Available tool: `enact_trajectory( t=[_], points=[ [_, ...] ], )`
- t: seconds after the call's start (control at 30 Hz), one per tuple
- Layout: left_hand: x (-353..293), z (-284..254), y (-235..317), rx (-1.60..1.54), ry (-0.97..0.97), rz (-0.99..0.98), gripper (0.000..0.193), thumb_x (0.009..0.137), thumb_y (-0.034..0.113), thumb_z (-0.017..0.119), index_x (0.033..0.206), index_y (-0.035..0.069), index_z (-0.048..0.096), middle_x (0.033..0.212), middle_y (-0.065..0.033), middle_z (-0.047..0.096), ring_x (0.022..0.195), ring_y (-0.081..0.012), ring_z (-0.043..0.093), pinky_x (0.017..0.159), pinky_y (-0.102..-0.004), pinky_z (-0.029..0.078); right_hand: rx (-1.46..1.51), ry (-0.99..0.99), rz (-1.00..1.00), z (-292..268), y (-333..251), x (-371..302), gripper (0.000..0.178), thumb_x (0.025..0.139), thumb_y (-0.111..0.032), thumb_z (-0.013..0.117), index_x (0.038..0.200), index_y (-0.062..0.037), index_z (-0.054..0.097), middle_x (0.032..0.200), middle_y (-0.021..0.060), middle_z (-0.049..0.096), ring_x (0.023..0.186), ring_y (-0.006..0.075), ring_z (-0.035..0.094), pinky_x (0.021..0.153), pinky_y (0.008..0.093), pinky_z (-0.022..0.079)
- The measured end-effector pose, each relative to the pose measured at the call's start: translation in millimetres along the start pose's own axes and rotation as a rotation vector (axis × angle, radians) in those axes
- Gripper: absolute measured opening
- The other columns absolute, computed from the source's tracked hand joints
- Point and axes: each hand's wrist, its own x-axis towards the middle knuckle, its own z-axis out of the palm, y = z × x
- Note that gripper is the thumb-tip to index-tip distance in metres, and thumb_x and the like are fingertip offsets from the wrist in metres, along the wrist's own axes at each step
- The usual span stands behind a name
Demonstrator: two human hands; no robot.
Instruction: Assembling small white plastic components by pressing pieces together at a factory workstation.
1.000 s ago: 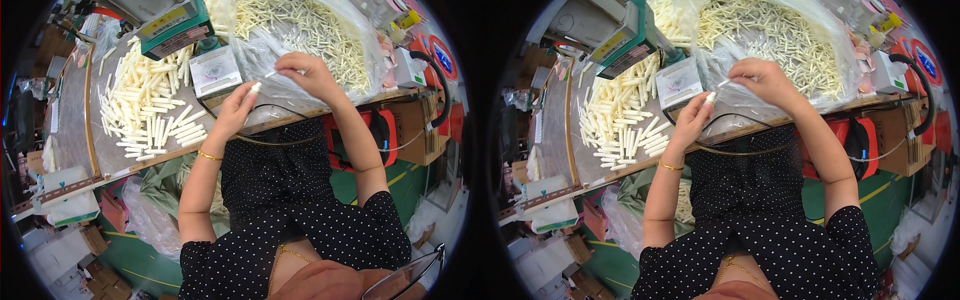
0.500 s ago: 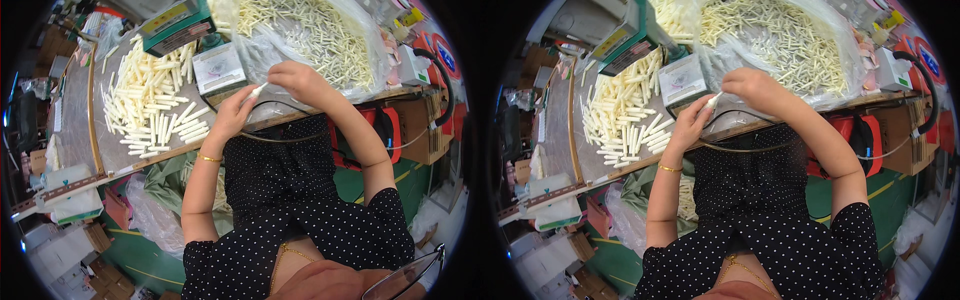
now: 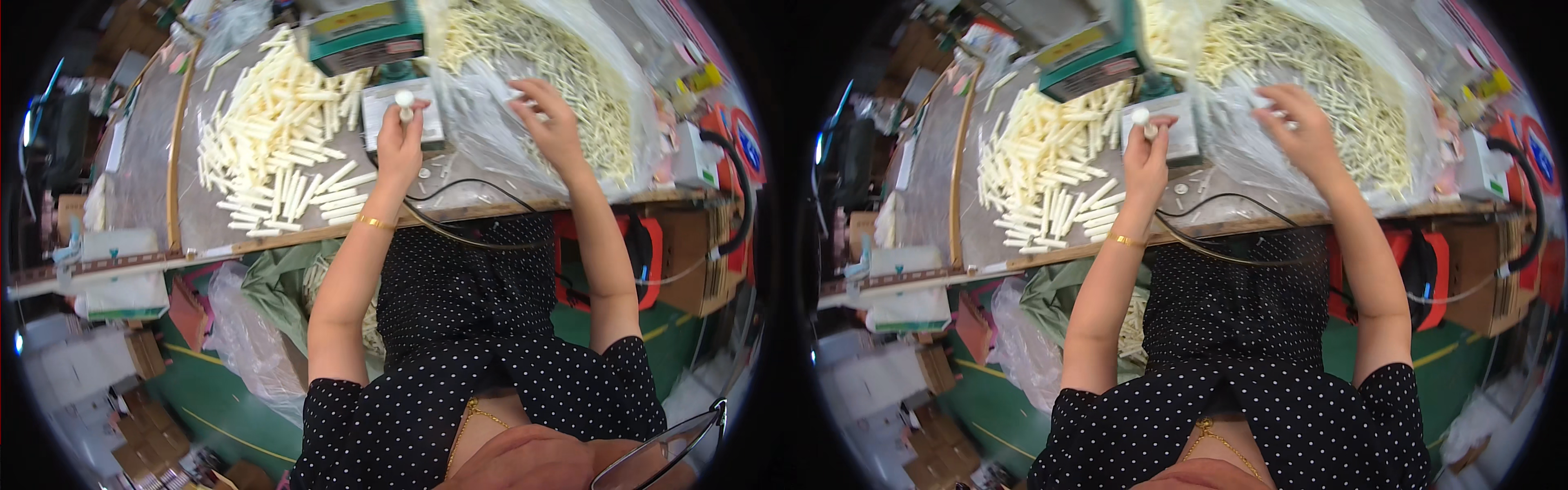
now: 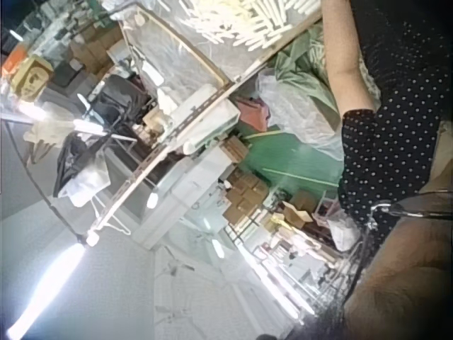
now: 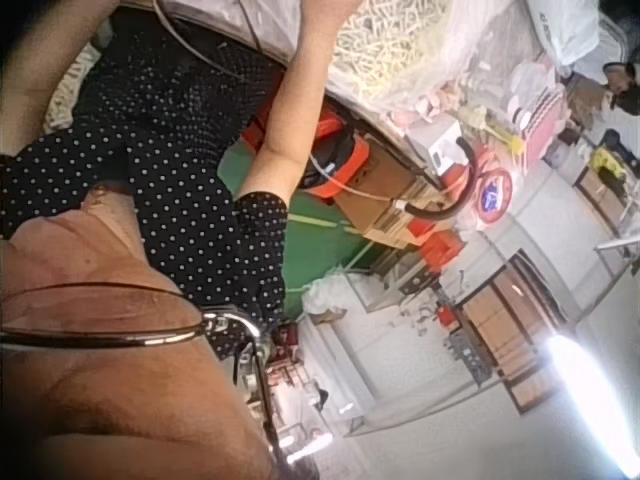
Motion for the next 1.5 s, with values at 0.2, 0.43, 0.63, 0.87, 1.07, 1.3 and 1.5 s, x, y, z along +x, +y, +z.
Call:
enact_trajectory(
  t=[0.2, 0.43, 0.63, 0.87, 1.07, 1.3, 1.5],
  points=[
    [36, -16, -24, -0.123, 0.146, -0.009, 0.009, 0.092, 0.01, 0.049, 0.096, 0.003, 0.051, 0.096, -0.006, 0.06, 0.089, -0.0107, 0.054, 0.082, -0.0237, 0.041, -0.25, -0.015, 0.194, -10, 72, -12, 0.016, 0.079, -0.01, 0.063, 0.094, -0.0045, 0.064, 0.092, 0.0097, 0.06, 0.076, 0.0211, 0.059, 0.064, 0.0289, 0.048],
    [39, -16, -30, -0.058, 0.144, 0.032, 0.008, 0.091, 0.009, 0.05, 0.095, 0.003, 0.05, 0.092, -0.008, 0.062, 0.087, -0.0121, 0.057, 0.079, -0.0251, 0.043, -0.633, -0.224, -0.02, -19, 94, -22, 0.025, 0.078, -0.014, 0.062, 0.102, -0.007, 0.061, 0.092, 0.0118, 0.06, 0.086, 0.0309, 0.054, 0.074, 0.0389, 0.045],
    [34, -21, -5, 0.005, 0.053, -0.203, 0.011, 0.087, 0.011, 0.056, 0.092, 0.002, 0.055, 0.085, -0.0059, 0.061, 0.077, -0.0128, 0.056, 0.074, -0.0253, 0.045, -0.514, -0.342, 0.25, -22, 91, -14, 0.025, 0.076, -0.008, 0.062, 0.101, -0.007, 0.059, 0.089, 0.0139, 0.06, 0.077, 0.0311, 0.058, 0.07, 0.0377, 0.045],
    [18, -163, 21, 1.298, -0.429, -0.09, 0.022, 0.068, 0.014, 0.067, 0.09, 0.011, 0.068, 0.09, -0.0093, 0.058, 0.084, -0.03, 0.059, 0.076, -0.0354, 0.048, -0.523, -0.174, 0.255, -44, 77, -12, 0.029, 0.079, -0.006, 0.06, 0.108, -0.0072, 0.057, 0.09, 0.0128, 0.062, 0.072, 0.0264, 0.059, 0.069, 0.0331, 0.046],
    [21, -156, 5, 1.038, -0.194, 0.019, 0.023, 0.073, 0.01, 0.066, 0.095, 0.006, 0.063, 0.09, -0.0122, 0.061, 0.084, -0.0288, 0.059, 0.076, -0.0363, 0.047, -0.004, 0.035, 0.383, -44, 75, -10, 0.028, 0.083, -0.014, 0.06, 0.111, -0.0078, 0.059, 0.084, 0.0019, 0.061, 0.069, 0.0077, 0.053, 0.063, 0.0227, 0.043],
    [-3, -59, 37, 0.108, -0.112, -0.343, 0.025, 0.08, 0.012, 0.068, 0.1, -0.001, 0.061, 0.088, -0.004, 0.064, 0.08, -0.0102, 0.059, 0.07, -0.0235, 0.047, 0.809, -0.102, 0.53, 22, 1, 5, 0.026, 0.084, -0.018, 0.062, 0.106, -0.0036, 0.058, 0.077, -0.0001, 0.058, 0.066, 0.0052, 0.051, 0.057, 0.0182, 0.041],
    [-6, -10, 32, 0.009, -0.344, -0.372, 0.024, 0.081, 0.009, 0.066, 0.102, -0.003, 0.062, 0.089, -0.0035, 0.064, 0.079, -0.0079, 0.057, 0.071, -0.0202, 0.045, 0.816, -0.109, 0.549, 36, -13, 1, 0.024, 0.084, -0.02, 0.064, 0.099, -0.0031, 0.057, 0.074, -0.0015, 0.057, 0.059, 0.0042, 0.05, 0.051, 0.0166, 0.038]
  ],
)
